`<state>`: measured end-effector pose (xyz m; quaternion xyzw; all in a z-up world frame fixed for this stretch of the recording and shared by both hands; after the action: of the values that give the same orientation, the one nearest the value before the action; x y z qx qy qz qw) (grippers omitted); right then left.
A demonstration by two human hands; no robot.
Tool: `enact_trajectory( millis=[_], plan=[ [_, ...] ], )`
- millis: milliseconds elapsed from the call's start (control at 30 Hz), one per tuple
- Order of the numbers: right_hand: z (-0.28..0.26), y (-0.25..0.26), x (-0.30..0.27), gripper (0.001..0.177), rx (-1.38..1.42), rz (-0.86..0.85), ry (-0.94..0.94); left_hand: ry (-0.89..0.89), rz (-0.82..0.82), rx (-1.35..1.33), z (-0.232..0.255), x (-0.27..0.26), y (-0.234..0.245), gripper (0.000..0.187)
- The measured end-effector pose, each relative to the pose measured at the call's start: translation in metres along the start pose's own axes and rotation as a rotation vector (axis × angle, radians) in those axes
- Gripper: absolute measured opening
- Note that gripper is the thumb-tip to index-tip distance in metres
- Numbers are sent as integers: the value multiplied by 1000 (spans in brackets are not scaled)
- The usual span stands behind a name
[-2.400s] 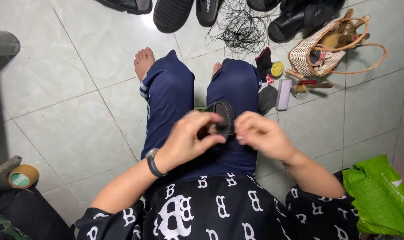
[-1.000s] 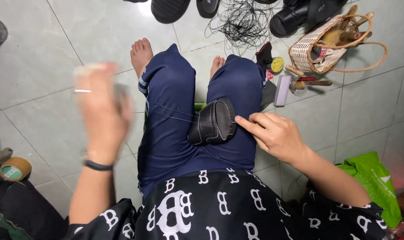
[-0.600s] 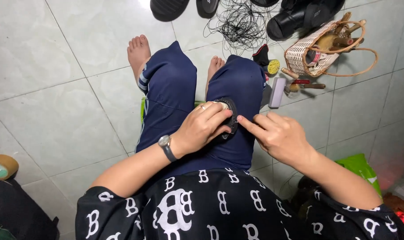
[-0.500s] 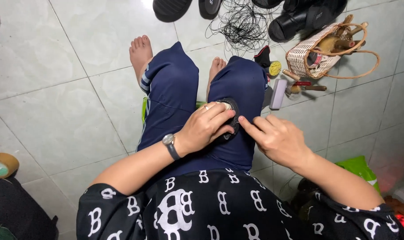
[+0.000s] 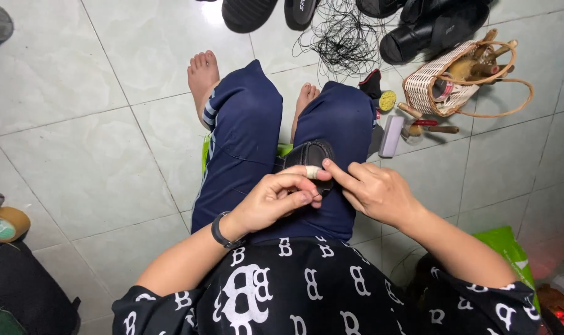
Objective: Hand-sewing a strap onto a black shoe using a needle and thread while sitting on a low seat.
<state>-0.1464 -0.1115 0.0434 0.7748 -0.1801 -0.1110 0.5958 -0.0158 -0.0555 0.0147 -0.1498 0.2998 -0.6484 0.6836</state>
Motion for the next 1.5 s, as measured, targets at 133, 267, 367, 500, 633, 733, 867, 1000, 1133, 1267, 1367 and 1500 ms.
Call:
enact_trajectory(
  millis=[133, 267, 367, 500, 633, 733, 867, 1000, 1133, 1267, 1367, 1500],
  plan=[
    [1, -5, -3, 41, -18, 86, 7, 69, 22, -65, -16, 4, 3, 11],
    [-1, -2, -4, 45, 70, 180, -75, -19, 242, 463, -41, 13, 27, 15],
    [1, -5, -14, 43, 154, 246, -122, -9, 142, 596, -25, 19, 5, 28],
    [-5, 23, -10, 34, 74, 196, -75, 105, 116, 304, -36, 13, 2, 38],
    [-1, 27, -20, 51, -234, -76, -48, -284, 133, 660, 2, 21, -16, 34],
    [24, 46, -33, 65, -267, -475, -215, -469, 83, 870, 15, 21, -31, 21],
    [27, 39, -56, 77, -77, -667, -370, -426, 109, 918, 6, 14, -27, 24],
    [15, 23, -11, 22, 646, 117, -378, -481, 163, 987, 7, 13, -9, 45],
    [21, 4, -14, 9, 1087, 274, -461, -398, 59, 949, 17, 10, -4, 57],
    [26, 11, -16, 14, 1197, 347, -512, -204, 17, 704, 14, 8, -3, 55],
    [28, 21, -20, 53, 927, 368, -534, -257, 29, 791, 18, 9, -1, 57],
    [19, 5, -25, 42, 825, 286, -572, -278, -13, 848, 9, 14, -7, 60]
  ],
)
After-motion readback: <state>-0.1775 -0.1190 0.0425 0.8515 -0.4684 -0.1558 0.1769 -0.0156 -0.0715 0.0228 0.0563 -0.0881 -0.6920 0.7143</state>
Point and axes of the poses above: each hand's wrist, its own x-axis towards the middle knuckle, its own y-axis out of the back of the hand, z = x × y, the point moved 8 cm from there along x, towards the middle knuckle, and after that the axes turned 8 degrees about z, right-handed, at the moved point
